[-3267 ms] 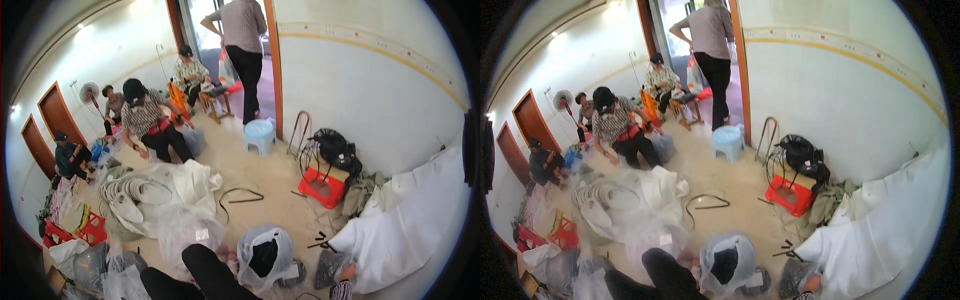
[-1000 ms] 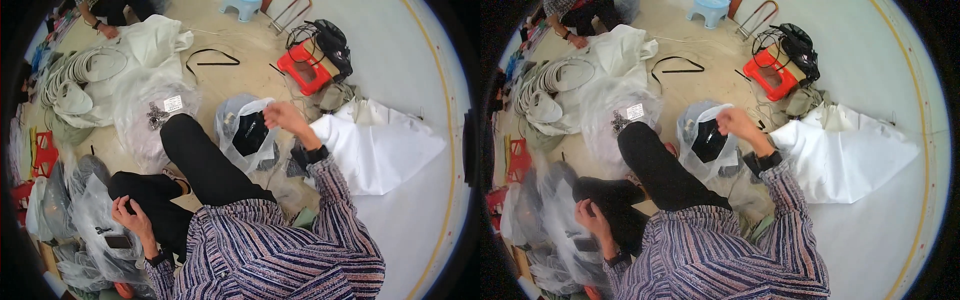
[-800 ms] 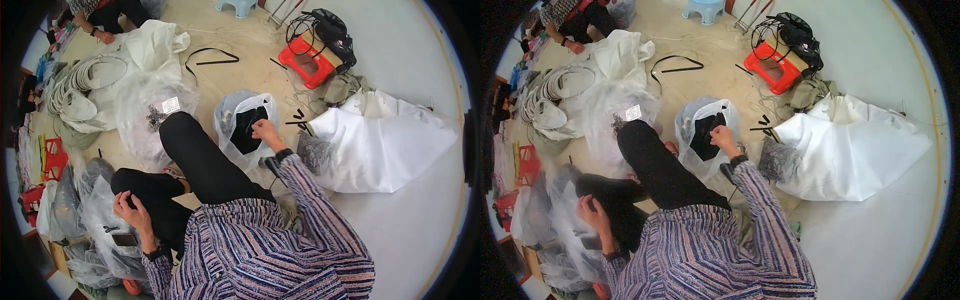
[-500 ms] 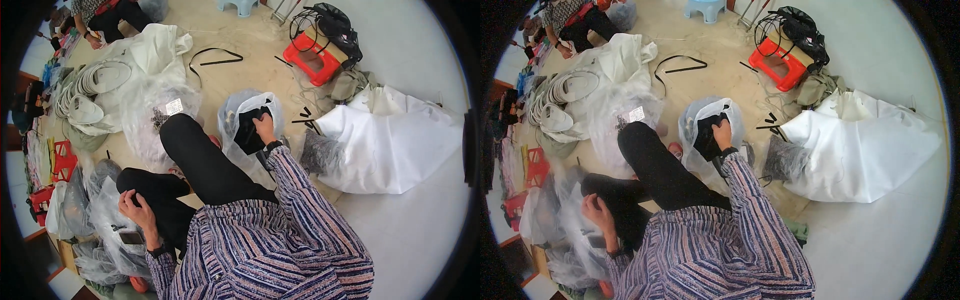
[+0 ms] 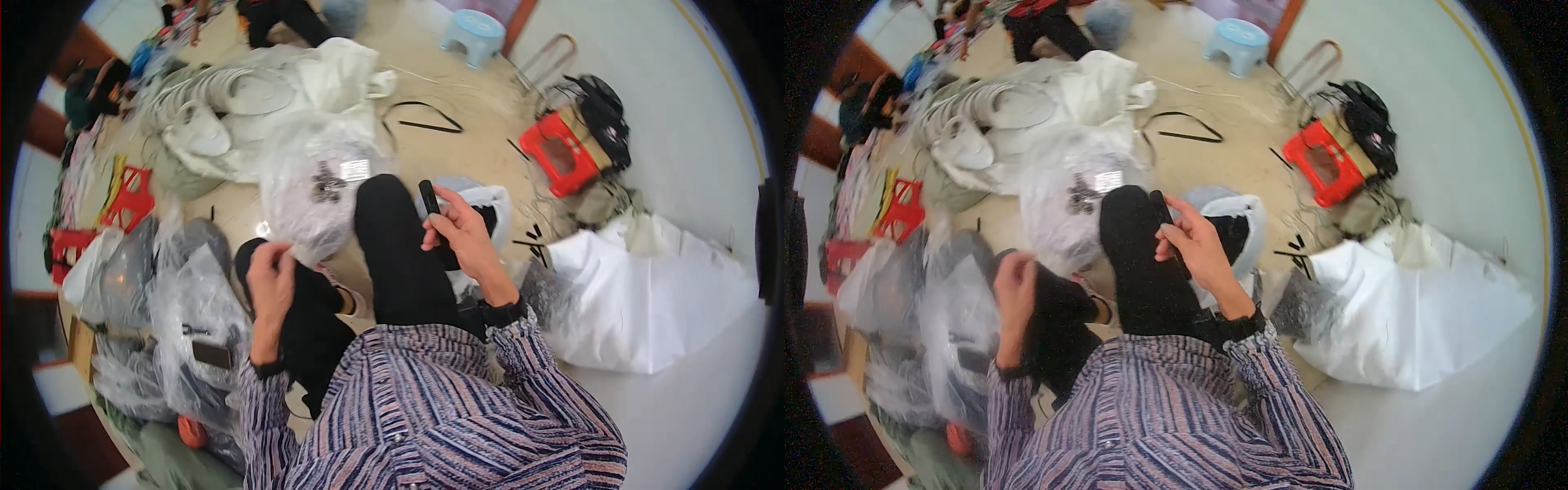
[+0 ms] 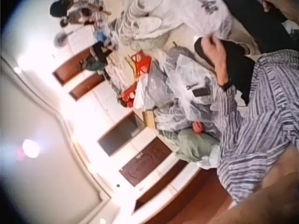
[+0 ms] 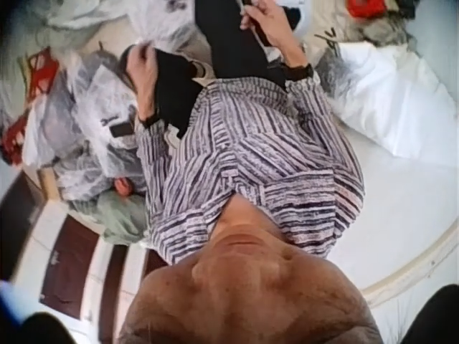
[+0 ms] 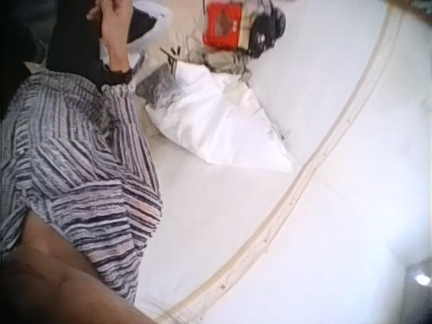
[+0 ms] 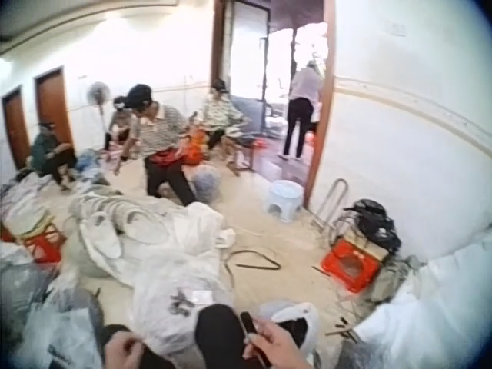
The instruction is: The worker is assembling small plastic and metal shoe hardware components, specifically attaching clips or buckles to straps.
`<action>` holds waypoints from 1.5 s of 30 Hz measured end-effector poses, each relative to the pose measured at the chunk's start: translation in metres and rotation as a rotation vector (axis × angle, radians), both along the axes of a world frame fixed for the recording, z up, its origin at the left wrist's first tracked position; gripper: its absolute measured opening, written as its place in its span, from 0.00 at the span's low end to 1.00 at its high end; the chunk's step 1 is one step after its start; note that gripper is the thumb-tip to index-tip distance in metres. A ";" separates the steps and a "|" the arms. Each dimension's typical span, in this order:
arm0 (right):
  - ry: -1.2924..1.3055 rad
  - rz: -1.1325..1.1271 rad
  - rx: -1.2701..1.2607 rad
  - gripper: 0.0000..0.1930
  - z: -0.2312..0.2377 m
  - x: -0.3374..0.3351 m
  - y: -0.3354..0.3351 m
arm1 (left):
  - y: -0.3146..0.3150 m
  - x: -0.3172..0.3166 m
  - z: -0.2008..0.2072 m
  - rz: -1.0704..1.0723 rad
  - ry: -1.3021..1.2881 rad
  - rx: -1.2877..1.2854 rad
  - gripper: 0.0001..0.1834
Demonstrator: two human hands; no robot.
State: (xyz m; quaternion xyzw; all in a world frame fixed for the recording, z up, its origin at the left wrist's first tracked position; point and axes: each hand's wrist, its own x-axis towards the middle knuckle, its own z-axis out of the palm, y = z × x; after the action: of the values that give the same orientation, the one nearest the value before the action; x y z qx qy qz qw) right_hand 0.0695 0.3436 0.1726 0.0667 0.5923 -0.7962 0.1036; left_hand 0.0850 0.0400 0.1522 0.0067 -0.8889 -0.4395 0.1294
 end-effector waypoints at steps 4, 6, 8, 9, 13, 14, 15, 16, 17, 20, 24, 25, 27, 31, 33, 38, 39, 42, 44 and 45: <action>0.023 0.147 0.155 0.24 0.012 -0.005 -0.035 | -0.004 -0.054 -0.053 -0.122 -0.239 0.131 0.09; -0.006 0.209 0.155 0.20 0.011 -0.007 -0.047 | -0.007 -0.086 -0.091 -0.122 -0.377 0.175 0.11; -0.053 0.203 0.148 0.16 0.002 -0.007 -0.058 | -0.011 -0.108 -0.144 -0.076 -0.386 0.105 0.09; -0.057 0.215 0.150 0.16 0.001 -0.007 -0.063 | -0.011 -0.114 -0.164 -0.064 -0.390 0.109 0.09; -0.196 0.183 0.182 0.12 -0.007 -0.009 -0.057 | 0.020 -0.141 -0.187 0.012 -0.275 -0.009 0.13; -0.230 0.160 0.199 0.12 -0.011 -0.008 -0.055 | 0.026 -0.144 -0.187 0.019 -0.160 -0.052 0.16; -0.276 0.140 0.181 0.12 -0.015 -0.007 -0.053 | 0.027 -0.147 -0.186 -0.100 -0.263 -0.084 0.19; -0.277 0.135 0.188 0.12 -0.017 -0.008 -0.053 | 0.028 -0.152 -0.187 -0.105 -0.262 -0.077 0.19; -0.268 0.140 0.192 0.12 -0.016 -0.008 -0.053 | 0.030 -0.155 -0.189 -0.182 -0.268 -0.167 0.17; -0.273 0.151 0.207 0.11 -0.016 -0.013 -0.059 | 0.032 -0.159 -0.201 -0.241 -0.285 -0.240 0.14; -0.260 0.170 0.197 0.11 -0.018 -0.017 -0.066 | 0.022 -0.161 -0.216 -0.068 -0.097 -0.164 0.12; -0.248 0.174 0.178 0.12 -0.020 -0.016 -0.067 | 0.015 -0.161 -0.218 -0.061 -0.093 -0.169 0.12; -0.225 0.182 0.170 0.12 -0.020 -0.016 -0.067 | 0.008 -0.164 -0.210 0.148 -0.257 0.370 0.06; -0.196 0.202 0.134 0.11 -0.021 -0.019 -0.062 | -0.001 -0.160 -0.173 0.212 -0.508 1.069 0.08; -0.174 0.224 0.119 0.11 -0.024 -0.021 -0.065 | -0.009 -0.161 -0.160 0.196 -0.536 1.096 0.08; -0.077 0.292 0.115 0.14 -0.034 -0.021 -0.075 | -0.029 -0.163 -0.152 0.163 -0.627 1.188 0.08; -0.058 0.296 0.141 0.14 -0.033 -0.020 -0.077 | -0.029 -0.160 -0.156 0.135 -0.582 1.180 0.10; -0.009 0.294 0.151 0.15 -0.026 -0.013 -0.076 | -0.028 -0.152 -0.168 0.017 -0.493 1.149 0.13; -0.018 0.287 0.131 0.15 -0.035 -0.004 -0.072 | -0.016 -0.150 -0.162 -0.011 -0.552 0.940 0.13; 0.002 0.311 0.185 0.16 -0.039 0.002 -0.077 | -0.026 -0.146 -0.176 -0.001 -0.517 0.973 0.14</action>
State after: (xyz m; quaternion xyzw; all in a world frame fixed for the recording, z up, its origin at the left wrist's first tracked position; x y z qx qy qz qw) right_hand 0.0715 0.2666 0.1338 -0.0172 0.6664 -0.7127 0.2185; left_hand -0.0606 0.0136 -0.0235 0.1731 -0.5860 -0.7838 -0.1111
